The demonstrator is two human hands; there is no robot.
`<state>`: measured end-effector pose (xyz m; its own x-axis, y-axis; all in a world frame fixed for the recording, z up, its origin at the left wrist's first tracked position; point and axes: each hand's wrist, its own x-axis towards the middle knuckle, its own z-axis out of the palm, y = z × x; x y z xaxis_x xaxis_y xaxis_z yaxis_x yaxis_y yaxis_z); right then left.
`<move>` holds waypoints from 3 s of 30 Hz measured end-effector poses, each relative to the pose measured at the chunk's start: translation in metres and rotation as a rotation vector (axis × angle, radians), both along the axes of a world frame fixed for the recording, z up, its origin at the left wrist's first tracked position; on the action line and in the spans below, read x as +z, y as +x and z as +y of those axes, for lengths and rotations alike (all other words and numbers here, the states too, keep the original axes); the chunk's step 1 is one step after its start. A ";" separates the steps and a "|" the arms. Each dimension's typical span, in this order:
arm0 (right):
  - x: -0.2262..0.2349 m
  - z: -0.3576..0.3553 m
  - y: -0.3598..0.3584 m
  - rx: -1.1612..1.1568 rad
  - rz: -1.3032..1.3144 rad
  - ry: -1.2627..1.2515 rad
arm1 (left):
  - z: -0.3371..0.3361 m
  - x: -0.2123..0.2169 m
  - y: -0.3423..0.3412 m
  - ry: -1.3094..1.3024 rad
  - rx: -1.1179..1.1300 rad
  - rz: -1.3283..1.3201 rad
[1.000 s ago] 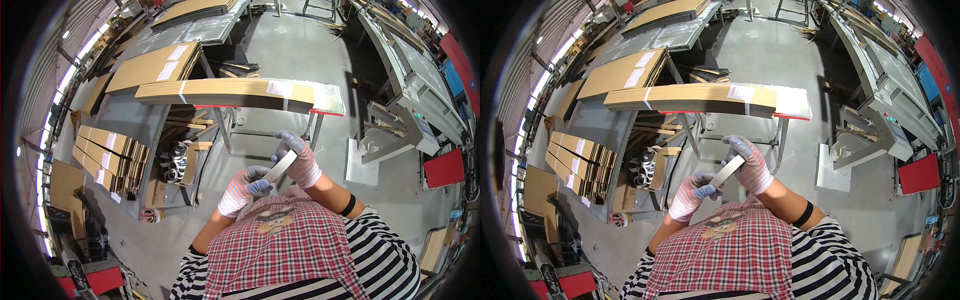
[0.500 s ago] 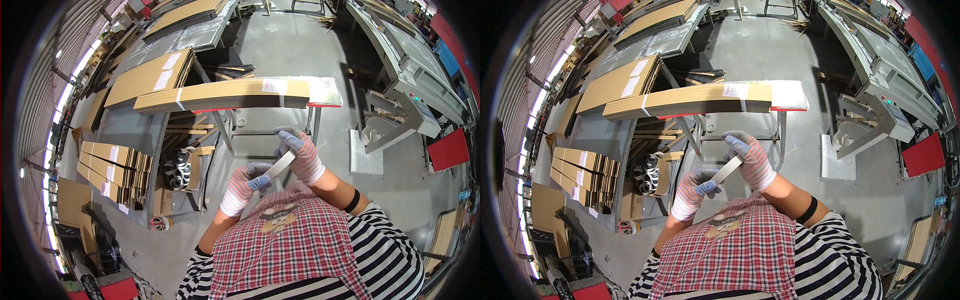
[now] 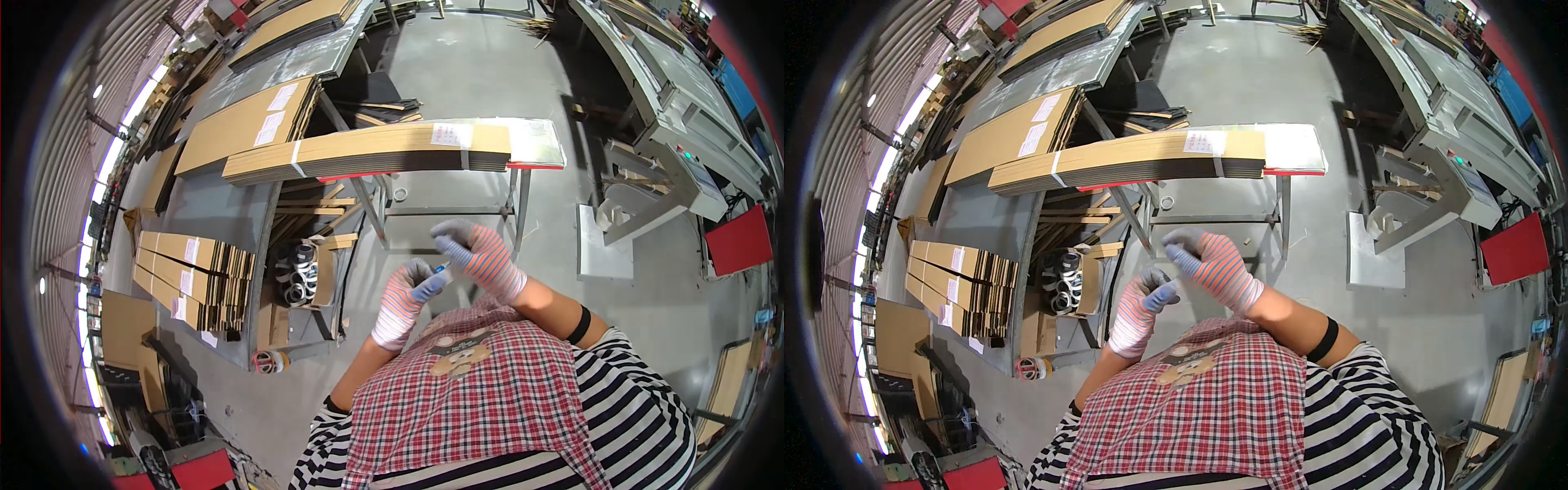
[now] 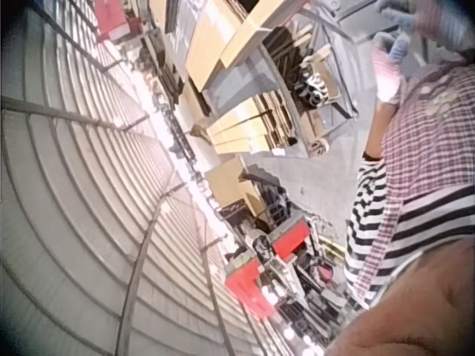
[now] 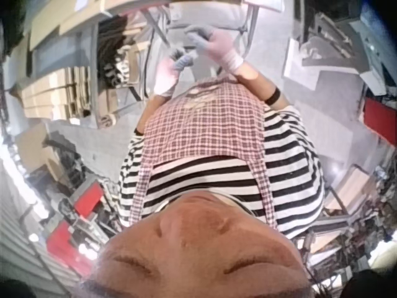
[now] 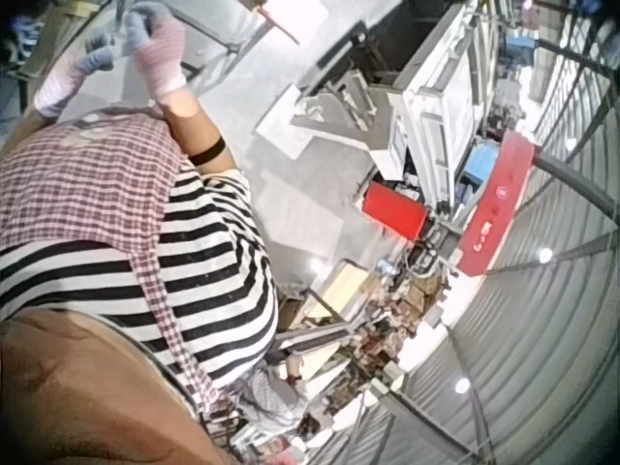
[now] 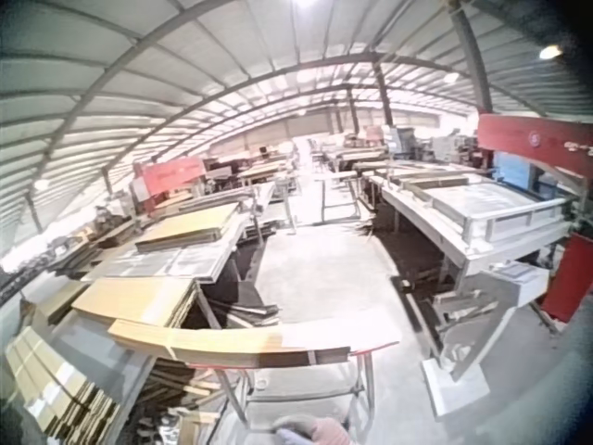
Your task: Applying adhesive tape to the edges of long cardboard pieces in a manufacturing setting.
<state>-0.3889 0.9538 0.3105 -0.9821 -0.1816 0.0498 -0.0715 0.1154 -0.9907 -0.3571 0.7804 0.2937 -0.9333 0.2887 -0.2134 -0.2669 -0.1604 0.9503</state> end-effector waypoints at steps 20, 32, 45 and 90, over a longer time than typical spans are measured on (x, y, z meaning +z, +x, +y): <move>-0.023 0.012 -0.021 0.112 0.588 0.224 | -0.010 0.000 0.012 0.057 0.025 -0.058; 0.030 -0.008 -0.001 0.067 -0.217 -0.486 | -0.015 0.024 0.028 0.061 -0.025 -0.035; 0.028 -0.009 -0.011 0.177 0.092 -0.032 | -0.010 0.018 0.011 0.030 0.021 0.033; -0.002 -0.021 0.014 0.397 0.516 -0.162 | -0.020 0.048 0.035 -0.411 0.371 0.538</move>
